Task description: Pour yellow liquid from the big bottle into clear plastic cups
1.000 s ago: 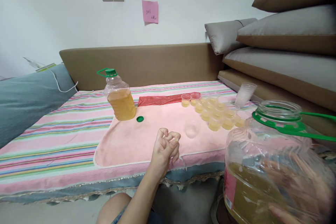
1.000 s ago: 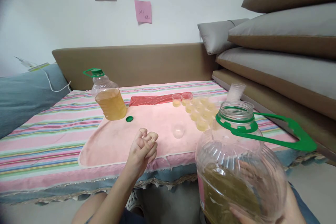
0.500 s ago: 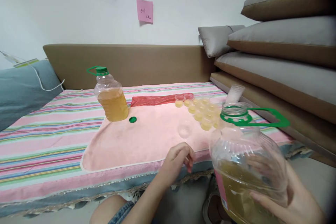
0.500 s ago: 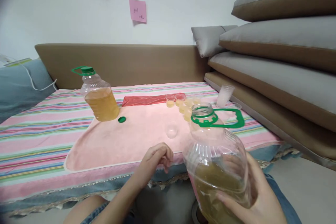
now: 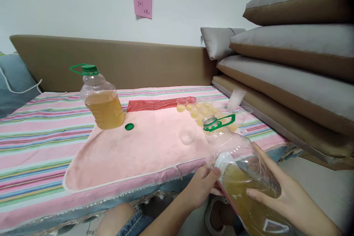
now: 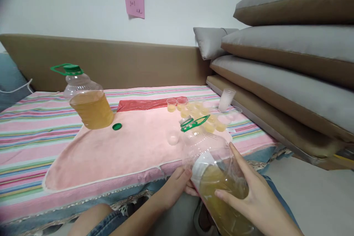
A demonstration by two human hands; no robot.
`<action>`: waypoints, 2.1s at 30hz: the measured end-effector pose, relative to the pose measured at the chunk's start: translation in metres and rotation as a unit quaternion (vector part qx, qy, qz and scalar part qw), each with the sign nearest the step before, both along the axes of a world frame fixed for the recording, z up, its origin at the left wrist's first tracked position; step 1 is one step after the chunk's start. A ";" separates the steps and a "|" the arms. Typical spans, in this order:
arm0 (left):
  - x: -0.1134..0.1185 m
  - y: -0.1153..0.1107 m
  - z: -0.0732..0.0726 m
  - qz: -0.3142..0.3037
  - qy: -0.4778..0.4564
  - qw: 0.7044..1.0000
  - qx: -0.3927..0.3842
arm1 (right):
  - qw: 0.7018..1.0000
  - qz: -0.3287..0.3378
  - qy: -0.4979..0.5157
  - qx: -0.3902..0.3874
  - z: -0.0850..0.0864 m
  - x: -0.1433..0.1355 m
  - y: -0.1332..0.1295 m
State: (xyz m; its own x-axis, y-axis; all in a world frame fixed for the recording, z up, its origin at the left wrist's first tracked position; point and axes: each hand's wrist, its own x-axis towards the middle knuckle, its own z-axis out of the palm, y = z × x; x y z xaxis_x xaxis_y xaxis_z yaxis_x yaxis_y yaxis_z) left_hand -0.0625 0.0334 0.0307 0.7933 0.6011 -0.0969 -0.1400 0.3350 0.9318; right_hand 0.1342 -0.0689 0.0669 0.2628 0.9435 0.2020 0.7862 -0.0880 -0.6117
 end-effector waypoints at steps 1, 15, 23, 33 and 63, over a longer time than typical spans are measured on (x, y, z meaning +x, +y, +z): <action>0.002 -0.001 -0.001 0.007 0.009 1.000 -0.008 | 1.000 0.001 -0.004 -0.003 0.001 0.001 0.001; 0.032 -0.003 -0.041 0.005 -0.030 0.990 -0.135 | 0.998 -0.005 -0.037 -0.043 0.009 0.012 0.019; 0.037 -0.010 -0.035 -0.013 -0.087 0.980 -0.178 | 0.995 -0.006 -0.045 -0.087 0.028 0.013 0.030; 0.038 -0.011 -0.031 -0.032 -0.118 0.970 -0.208 | 0.990 0.007 -0.071 -0.125 0.040 0.017 0.037; 0.040 -0.007 -0.021 -0.097 -0.225 0.947 -0.206 | 0.966 0.019 -0.119 -0.230 0.077 0.013 0.060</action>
